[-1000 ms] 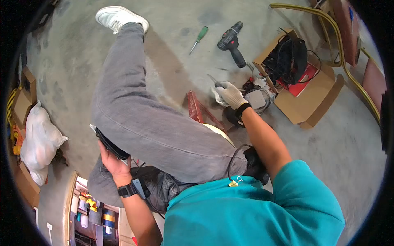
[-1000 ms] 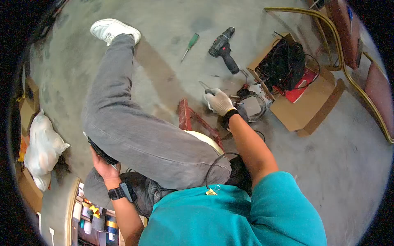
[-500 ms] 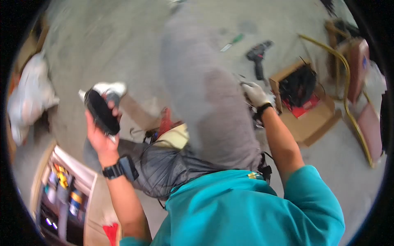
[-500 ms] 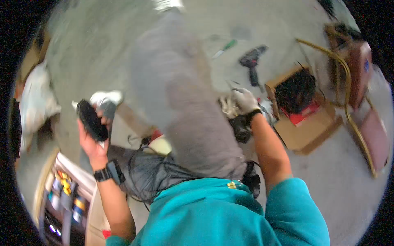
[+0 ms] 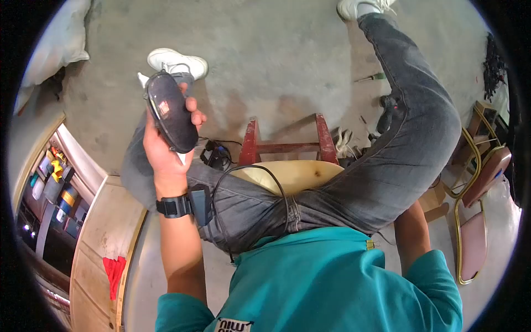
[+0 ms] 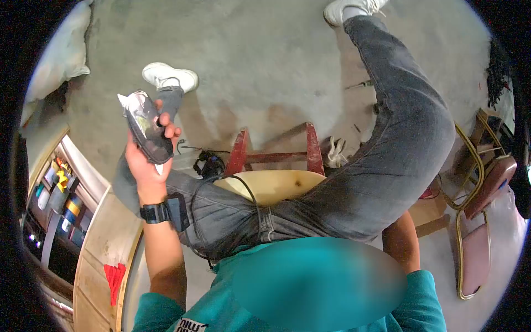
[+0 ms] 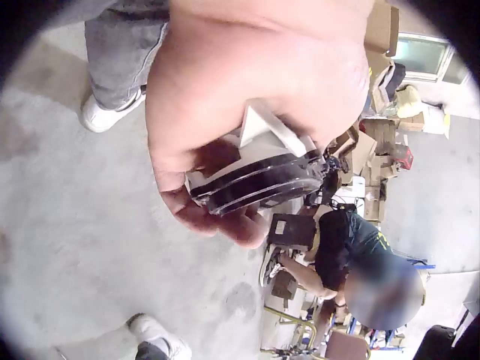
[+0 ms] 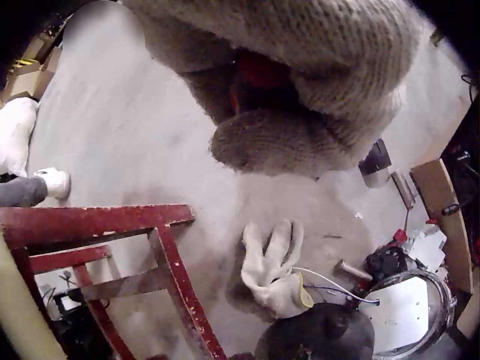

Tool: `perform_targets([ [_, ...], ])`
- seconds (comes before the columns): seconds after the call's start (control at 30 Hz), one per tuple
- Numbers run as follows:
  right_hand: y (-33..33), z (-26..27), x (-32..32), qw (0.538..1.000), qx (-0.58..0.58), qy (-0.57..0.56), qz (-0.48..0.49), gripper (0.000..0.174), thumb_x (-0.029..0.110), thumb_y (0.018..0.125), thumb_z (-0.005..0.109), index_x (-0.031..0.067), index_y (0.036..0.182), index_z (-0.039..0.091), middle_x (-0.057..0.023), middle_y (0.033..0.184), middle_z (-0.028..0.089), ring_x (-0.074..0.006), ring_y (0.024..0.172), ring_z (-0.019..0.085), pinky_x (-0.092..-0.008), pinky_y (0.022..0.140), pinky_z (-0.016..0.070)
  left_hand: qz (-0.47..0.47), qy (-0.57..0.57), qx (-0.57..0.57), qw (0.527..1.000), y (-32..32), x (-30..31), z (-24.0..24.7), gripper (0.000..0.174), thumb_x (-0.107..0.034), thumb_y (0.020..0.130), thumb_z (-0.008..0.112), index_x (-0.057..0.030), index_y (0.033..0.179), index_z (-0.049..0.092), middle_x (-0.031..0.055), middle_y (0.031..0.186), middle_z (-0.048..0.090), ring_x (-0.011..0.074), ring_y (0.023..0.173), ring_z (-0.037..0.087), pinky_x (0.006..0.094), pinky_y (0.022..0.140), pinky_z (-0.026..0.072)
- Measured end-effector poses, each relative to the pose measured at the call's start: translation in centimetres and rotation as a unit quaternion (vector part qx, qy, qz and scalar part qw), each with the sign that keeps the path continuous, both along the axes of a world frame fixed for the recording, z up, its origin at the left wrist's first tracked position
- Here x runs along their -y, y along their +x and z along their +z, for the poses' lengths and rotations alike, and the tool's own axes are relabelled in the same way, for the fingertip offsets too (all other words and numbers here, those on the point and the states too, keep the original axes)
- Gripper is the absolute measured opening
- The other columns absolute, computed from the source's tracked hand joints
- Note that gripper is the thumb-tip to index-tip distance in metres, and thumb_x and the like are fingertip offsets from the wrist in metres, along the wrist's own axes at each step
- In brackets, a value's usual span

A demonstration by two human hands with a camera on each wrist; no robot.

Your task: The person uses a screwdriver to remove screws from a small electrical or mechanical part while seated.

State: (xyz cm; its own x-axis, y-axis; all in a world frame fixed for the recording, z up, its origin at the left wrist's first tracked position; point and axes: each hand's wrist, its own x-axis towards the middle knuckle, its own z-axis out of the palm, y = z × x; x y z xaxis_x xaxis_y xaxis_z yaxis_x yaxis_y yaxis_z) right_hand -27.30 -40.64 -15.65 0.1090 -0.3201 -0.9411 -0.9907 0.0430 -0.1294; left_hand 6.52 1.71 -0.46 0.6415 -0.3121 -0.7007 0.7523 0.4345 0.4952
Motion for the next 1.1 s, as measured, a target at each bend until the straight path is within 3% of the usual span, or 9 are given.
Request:
perform_targets([
  [0.23,2.2,-2.0,-0.8,0.999,-0.023,0.029,0.015,0.045,0.028,0.098,0.059,0.0019,0.134,0.06,0.0001,0.079,0.059,-0.0113,0.065,0.055,-0.028,0.057,0.0453,-0.05,0.03,-0.052,0.997,0.6,1.0,-0.7,0.055,-0.03,0.103,0.037,0.0062,0.144,0.042,0.0142,0.097,0.06,0.0255,0.081,0.058,0.0403,0.087,0.0452],
  [0.5,3.4,-1.6,-1.5,0.989,-0.111,0.069,0.072,0.047,0.03,0.095,0.06,0.0017,0.133,0.059,-0.0007,0.079,0.06,-0.0092,0.061,0.054,-0.0265,0.05,0.0452,-0.013,0.013,-0.053,0.998,0.3,2.4,-0.8,0.061,-0.036,0.103,0.04,0.0111,0.142,0.044,0.0191,0.094,0.064,0.0293,0.082,0.061,0.039,0.08,0.0471],
  [0.57,3.1,-1.8,-1.8,0.987,-0.111,0.099,0.058,0.047,0.031,0.094,0.06,0.0012,0.13,0.06,-0.0002,0.077,0.06,-0.0098,0.06,0.056,-0.0265,0.051,0.0464,-0.044,0.037,-0.027,0.998,0.3,2.4,-0.8,0.062,-0.037,0.102,0.04,0.0124,0.14,0.045,0.02,0.091,0.064,0.0301,0.082,0.062,0.0385,0.077,0.0488],
  [0.6,3.4,-1.6,-2.2,0.985,-0.11,0.097,0.092,0.049,0.033,0.094,0.06,0.0024,0.132,0.061,-0.0003,0.077,0.061,-0.0102,0.06,0.057,-0.0269,0.051,0.047,-0.102,0.097,-0.017,0.99,0.3,2.4,-0.8,0.067,-0.044,0.101,0.042,0.0105,0.139,0.045,0.0131,0.087,0.059,0.025,0.076,0.054,0.0382,0.075,0.0422],
  [0.77,3.2,-1.5,-4.4,0.97,-0.12,0.104,0.184,0.042,0.034,0.095,0.061,0.0065,0.127,0.066,-0.006,0.081,0.067,-0.0096,0.063,0.062,-0.0293,0.053,0.0498,-0.12,0.125,-0.046,0.984,0.1,3.6,0.1,0.072,-0.049,0.098,0.045,0.0099,0.139,0.045,0.0134,0.086,0.059,0.0257,0.076,0.055,0.0386,0.074,0.0446],
  [0.83,0.9,-3.2,-5.0,0.956,-0.01,0.1,0.276,0.041,0.032,0.094,0.061,0.0065,0.127,0.065,-0.0118,0.084,0.07,-0.0188,0.068,0.067,-0.0354,0.06,0.0528,-0.13,0.121,-0.035,0.984,0.0,3.2,-0.1,0.071,-0.049,0.098,0.045,0.0095,0.138,0.045,0.0137,0.086,0.059,0.0259,0.075,0.055,0.0389,0.072,0.0448],
  [0.93,0.1,-3.4,-6.0,0.931,-0.017,0.068,0.358,0.031,0.028,0.092,0.059,0.0036,0.111,0.066,-0.0268,0.093,0.069,-0.0444,0.09,0.068,-0.0494,0.079,0.0522,-0.129,0.135,-0.059,0.981,-0.2,3.9,-0.2,0.069,-0.049,0.098,0.045,0.0089,0.136,0.046,0.0141,0.086,0.059,0.0264,0.073,0.055,0.0394,0.069,0.0449],
  [1.03,-11.4,-6.0,-3.4,0.876,0.044,0.061,0.476,0.035,0.03,0.093,0.058,0.0024,0.113,0.065,-0.0229,0.089,0.069,-0.0364,0.077,0.069,-0.0452,0.07,0.0532,-0.145,0.133,-0.063,0.978,-0.4,4.2,-0.3,0.072,-0.051,0.098,0.043,0.0097,0.136,0.045,0.0161,0.086,0.061,0.0272,0.074,0.059,0.039,0.07,0.0479],
  [1.1,-8.8,-3.9,-3.3,0.926,-0.05,0.087,0.365,0.035,0.03,0.093,0.059,0.0028,0.114,0.065,-0.0221,0.088,0.069,-0.0351,0.076,0.069,-0.0445,0.069,0.0532,-0.149,0.127,-0.06,0.979,-0.5,4.4,-0.3,0.074,-0.052,0.097,0.04,0.0106,0.137,0.045,0.0181,0.086,0.063,0.0282,0.075,0.062,0.0387,0.07,0.0509],
])
